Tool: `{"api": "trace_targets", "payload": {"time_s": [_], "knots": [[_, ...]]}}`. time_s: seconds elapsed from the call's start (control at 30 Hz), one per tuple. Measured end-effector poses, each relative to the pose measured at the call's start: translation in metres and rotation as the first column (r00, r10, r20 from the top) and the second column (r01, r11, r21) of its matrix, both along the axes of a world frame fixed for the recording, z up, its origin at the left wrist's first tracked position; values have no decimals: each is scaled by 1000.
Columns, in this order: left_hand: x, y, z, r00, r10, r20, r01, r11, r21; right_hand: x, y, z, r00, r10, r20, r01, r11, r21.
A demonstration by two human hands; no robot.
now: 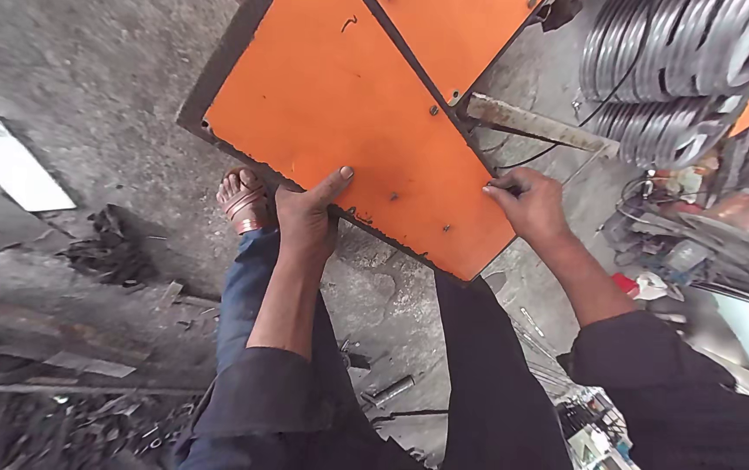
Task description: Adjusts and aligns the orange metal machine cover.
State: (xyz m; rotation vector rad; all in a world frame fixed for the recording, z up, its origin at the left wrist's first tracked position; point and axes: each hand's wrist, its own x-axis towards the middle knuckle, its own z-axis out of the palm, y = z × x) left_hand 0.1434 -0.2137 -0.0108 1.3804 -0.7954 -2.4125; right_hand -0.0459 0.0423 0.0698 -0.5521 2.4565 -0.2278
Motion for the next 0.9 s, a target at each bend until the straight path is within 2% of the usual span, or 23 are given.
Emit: {"api": "trace_targets", "payload": {"time_s": [0.07, 0.2, 0.3, 0.57, 0.8, 0.9], "knots": [[-1, 0, 0, 1000, 8, -4, -8, 1000, 0, 4, -1, 2, 999, 20, -27, -20, 1000, -2], [-1, 0, -1, 1000, 4, -17, -4, 1000, -6, 10, 4, 1, 955, 252, -153, -256, 967, -4], [0, 0, 0, 1000, 5, -14, -6, 1000, -10, 10, 5, 2, 938, 289, -192, -293, 956, 7], [-1, 0, 0, 1000, 9, 14, -9, 1000, 13, 8, -3, 3, 986, 119, -116, -109, 991, 83], [-1, -2, 1, 1000, -7, 2, 7, 1000, 7, 13, -5, 0, 987, 80, -140, -67, 994, 90], [-1, -1, 0, 1000, -12, -2, 12, 1000, 8, 13, -8, 1, 994, -19, -105, 33, 991, 132]]}}
